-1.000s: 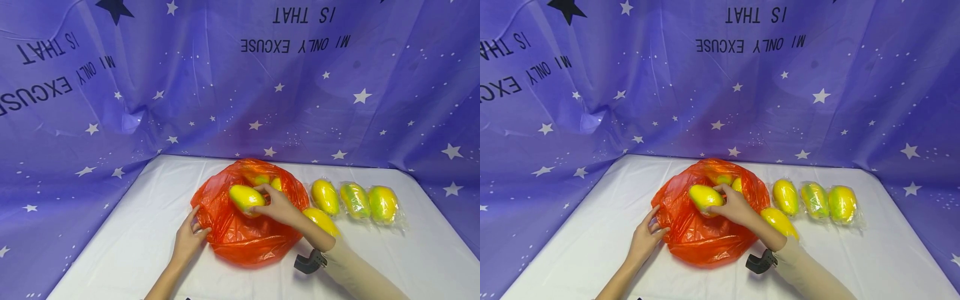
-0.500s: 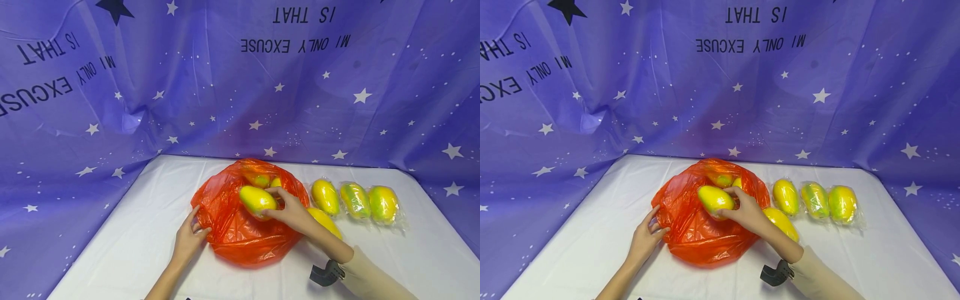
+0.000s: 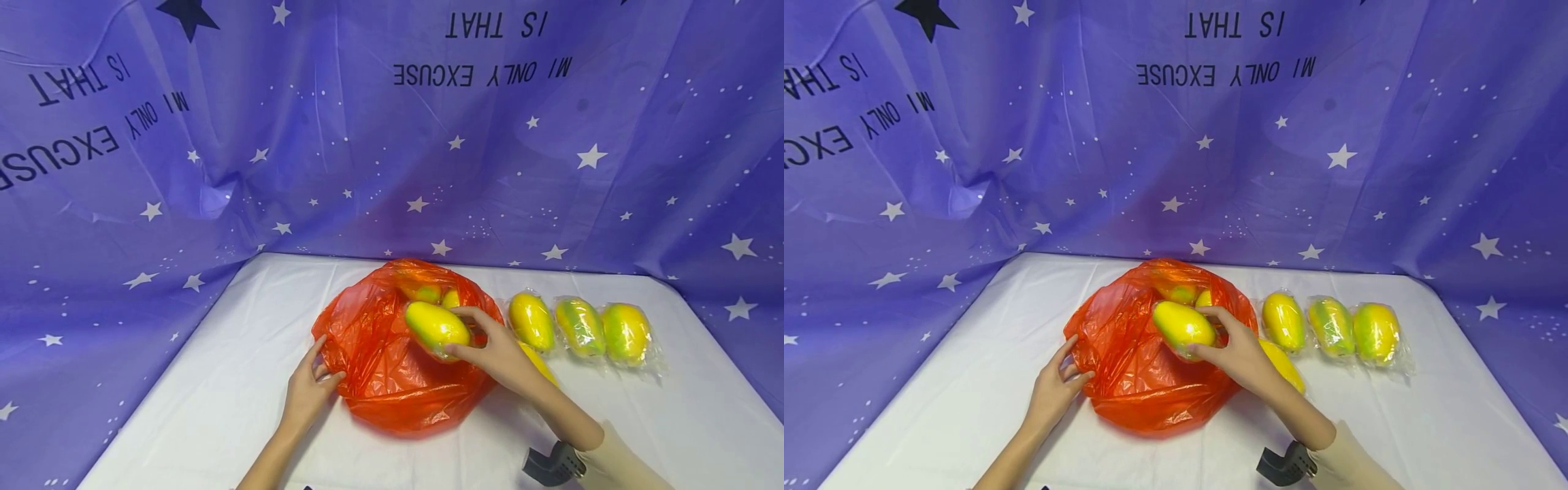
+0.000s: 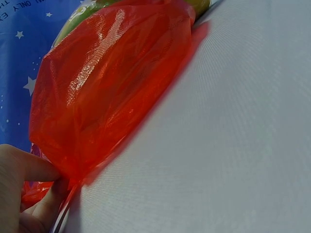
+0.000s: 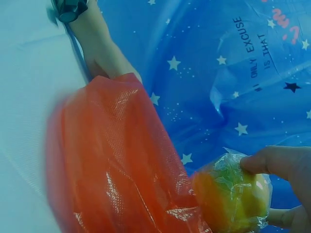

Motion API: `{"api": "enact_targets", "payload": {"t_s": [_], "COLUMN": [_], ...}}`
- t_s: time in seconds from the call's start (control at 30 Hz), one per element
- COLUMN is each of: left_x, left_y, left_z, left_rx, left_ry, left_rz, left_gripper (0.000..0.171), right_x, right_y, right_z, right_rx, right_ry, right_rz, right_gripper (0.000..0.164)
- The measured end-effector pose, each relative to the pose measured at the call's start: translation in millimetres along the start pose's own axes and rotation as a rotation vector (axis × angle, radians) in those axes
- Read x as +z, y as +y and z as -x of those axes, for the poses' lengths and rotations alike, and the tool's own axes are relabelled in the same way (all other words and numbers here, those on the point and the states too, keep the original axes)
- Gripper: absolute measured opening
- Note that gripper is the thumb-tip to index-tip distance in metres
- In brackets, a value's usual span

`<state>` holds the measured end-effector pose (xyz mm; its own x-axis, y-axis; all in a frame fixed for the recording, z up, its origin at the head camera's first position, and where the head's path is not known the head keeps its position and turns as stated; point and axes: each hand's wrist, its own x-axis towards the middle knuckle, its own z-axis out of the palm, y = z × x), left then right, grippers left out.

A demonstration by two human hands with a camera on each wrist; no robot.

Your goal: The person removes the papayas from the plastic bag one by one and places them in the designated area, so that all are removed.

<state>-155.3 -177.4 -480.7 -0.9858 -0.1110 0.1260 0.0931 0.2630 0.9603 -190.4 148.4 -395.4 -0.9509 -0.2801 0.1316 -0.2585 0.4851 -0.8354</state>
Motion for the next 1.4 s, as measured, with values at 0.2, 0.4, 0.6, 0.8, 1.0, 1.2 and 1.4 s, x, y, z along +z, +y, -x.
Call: {"api": "enact_targets", "payload": {"t_s": [0.2, 0.4, 0.6, 0.8, 1.0, 1.2, 1.4], "left_x": [0.7, 1.2, 1.8, 3.3, 4.0, 3.0, 2.2], "left_y": [-0.2, 0.5, 0.7, -0.3, -1.3, -0.9, -0.4], "left_z": [0.5, 0.2, 0.0, -0.8, -1.5, -1.4, -1.3], "left_rx": [-0.007, -0.014, -0.012, -0.02, -0.019, -0.016, -0.018], "left_ry": [-0.005, -0.005, -0.005, 0.002, 0.009, 0.004, 0.008], "left_rz": [0.002, 0.011, 0.013, 0.01, -0.002, -0.001, -0.003], "left_gripper": [0.079, 0.079, 0.078, 0.078, 0.078, 0.078, 0.078], "right_x": [-5.3, -9.4, -12.3, -18.5, -29.4, -39.0, -46.9], "right_y": [2.5, 3.0, 2.1, 8.1, 13.0, 16.8, 17.2], "right_z": [9.6, 18.2, 26.6, 36.1, 47.0, 54.3, 57.0], "right_rx": [-0.009, -0.012, 0.022, 0.042, 0.034, 0.024, 0.052], "right_ry": [0.033, 0.057, 0.091, 0.111, 0.148, 0.168, 0.188], "right_rz": [-0.03, -0.041, -0.059, -0.045, -0.034, -0.044, -0.026], "right_gripper": [0.059, 0.057, 0.058, 0.058, 0.059, 0.059, 0.059]}}
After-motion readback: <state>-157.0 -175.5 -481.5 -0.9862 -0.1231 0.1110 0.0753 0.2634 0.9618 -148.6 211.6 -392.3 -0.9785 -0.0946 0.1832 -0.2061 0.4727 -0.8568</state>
